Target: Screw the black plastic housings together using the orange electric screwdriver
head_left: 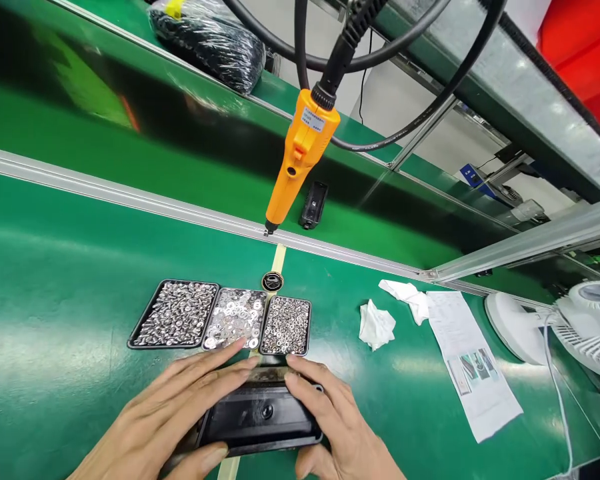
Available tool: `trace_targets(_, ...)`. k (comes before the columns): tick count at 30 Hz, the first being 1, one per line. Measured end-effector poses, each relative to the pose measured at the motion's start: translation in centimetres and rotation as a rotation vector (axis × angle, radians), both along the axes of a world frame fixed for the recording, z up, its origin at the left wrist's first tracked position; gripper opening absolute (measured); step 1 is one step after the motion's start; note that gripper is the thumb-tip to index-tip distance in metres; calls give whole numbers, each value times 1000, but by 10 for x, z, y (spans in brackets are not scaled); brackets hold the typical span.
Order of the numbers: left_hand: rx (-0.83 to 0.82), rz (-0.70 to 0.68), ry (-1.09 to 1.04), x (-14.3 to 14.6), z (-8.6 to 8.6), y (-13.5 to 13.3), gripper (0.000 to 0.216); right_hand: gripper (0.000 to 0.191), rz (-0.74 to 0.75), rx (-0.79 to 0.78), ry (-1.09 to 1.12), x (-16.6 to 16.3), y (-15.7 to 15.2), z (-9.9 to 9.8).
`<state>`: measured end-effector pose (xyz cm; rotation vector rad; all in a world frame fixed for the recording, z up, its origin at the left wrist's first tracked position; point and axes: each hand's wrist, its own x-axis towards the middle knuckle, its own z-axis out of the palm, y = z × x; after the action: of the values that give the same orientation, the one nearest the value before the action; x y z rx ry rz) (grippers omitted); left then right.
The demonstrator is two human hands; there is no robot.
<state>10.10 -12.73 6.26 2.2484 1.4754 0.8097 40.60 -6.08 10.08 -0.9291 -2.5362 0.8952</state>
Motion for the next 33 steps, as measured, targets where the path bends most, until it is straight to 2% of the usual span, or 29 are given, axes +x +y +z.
trace_targets(7, 50, -18, -53, 7, 5, 8, 60, 67, 43, 116, 251, -8, 11, -22)
trace_targets(15, 111, -64, -30, 4, -3, 7, 64, 72, 33, 77, 259, -5, 7, -35)
trace_targets(18, 27, -54, -91, -5, 2, 8, 58, 70, 2, -22, 265, -3, 5, -33)
trace_targets(22, -221, 113, -258, -24, 21, 35, 34, 65, -151, -63, 481, -2, 9, -36)
trace_targets(24, -162, 131, -230, -31, 27, 58, 24, 63, -257, -63, 565, -3, 12, -42)
trace_targets(28, -80, 63, -49, -31, 22, 94, 28, 55, -336, -64, 555, -7, 17, -47)
trace_targets(33, -103, 60, 24, -22, 13, 101, 31, 44, -347, -62, 548, -11, 21, -41)
